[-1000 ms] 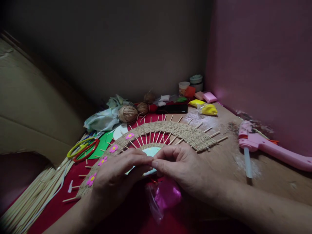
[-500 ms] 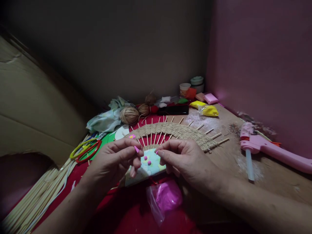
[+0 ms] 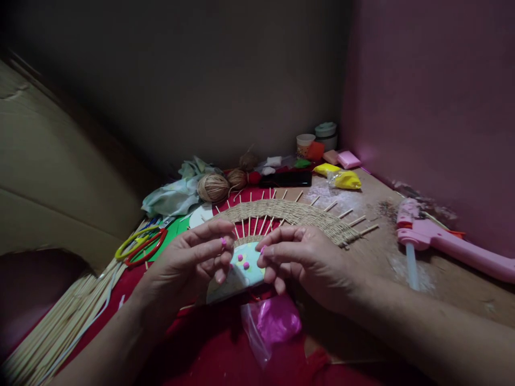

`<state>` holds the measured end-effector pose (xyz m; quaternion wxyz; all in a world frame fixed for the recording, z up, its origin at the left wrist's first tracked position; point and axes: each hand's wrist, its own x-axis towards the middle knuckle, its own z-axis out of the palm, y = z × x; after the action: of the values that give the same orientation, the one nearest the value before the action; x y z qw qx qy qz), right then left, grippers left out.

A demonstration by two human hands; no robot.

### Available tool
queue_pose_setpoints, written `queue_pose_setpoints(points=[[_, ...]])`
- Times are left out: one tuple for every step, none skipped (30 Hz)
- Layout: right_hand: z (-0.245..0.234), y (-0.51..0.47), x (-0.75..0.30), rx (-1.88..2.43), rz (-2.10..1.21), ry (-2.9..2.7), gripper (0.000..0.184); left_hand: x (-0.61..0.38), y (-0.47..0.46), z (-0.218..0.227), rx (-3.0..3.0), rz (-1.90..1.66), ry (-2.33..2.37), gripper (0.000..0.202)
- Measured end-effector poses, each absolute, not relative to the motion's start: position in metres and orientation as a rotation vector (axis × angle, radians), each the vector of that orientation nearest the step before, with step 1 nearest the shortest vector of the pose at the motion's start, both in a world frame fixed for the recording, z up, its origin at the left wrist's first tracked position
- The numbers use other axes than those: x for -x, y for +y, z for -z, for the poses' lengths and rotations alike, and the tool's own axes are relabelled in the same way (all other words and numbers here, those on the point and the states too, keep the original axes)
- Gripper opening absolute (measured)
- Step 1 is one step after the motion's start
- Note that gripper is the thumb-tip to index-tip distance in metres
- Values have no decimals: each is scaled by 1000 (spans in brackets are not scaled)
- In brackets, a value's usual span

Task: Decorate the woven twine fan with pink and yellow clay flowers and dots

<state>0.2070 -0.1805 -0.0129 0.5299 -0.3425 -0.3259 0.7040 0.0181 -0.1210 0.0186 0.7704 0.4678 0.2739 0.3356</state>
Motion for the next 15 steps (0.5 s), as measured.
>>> queue_pose_setpoints(points=[[14, -180, -208, 792, -1687, -782, 11, -18, -121, -18, -1013, -706, 586, 15], [15, -180, -208, 770, -1694, -786, 10, -18, -120, -17, -1012, -688, 579, 12], [16, -180, -209, 756, -1700, -784, 9, -18, -120, -16, -1010, -674, 573, 9], [17, -180, -209, 747, -1704, -773, 9, -18, -120, -15, -1010, -666, 568, 7], [17, -179, -209, 744, -1702, -761, 10, -18, -119, -14, -1011, -665, 565, 6], [17, -179, -209, 742, -1701, -752, 11, -17, -119, -14, -1013, -667, 565, 6], [17, -180, -209, 740, -1696, -745, 12, -17, -119, -14, -1014, -663, 570, 8], [17, -180, -209, 738, -1692, -742, 12, -16, -118, -15, -1016, -657, 578, 10], [17, -180, -209, 737, -1691, -742, 11, -15, -118, -16, -1019, -650, 590, 11], [16, -180, -208, 737, -1693, -746, 10, -13, -117, -17, -1025, -650, 605, 12], [16, -180, -208, 740, -1697, -746, 9, -12, -116, -19, -1032, -658, 616, 13], [16, -180, -208, 743, -1702, -744, 8, -10, -114, -22, -1043, -681, 622, 12], [15, -180, -207, 748, -1707, -737, 8, -7, -112, -25, -1055, -722, 618, 11], [15, -179, -207, 752, -1715, -729, 8, -5, -110, -27, -1067, -768, 611, 9], [16, -179, -206, 755, -1721, -721, 8, -2, -107, -30, -1075, -817, 601, 8]])
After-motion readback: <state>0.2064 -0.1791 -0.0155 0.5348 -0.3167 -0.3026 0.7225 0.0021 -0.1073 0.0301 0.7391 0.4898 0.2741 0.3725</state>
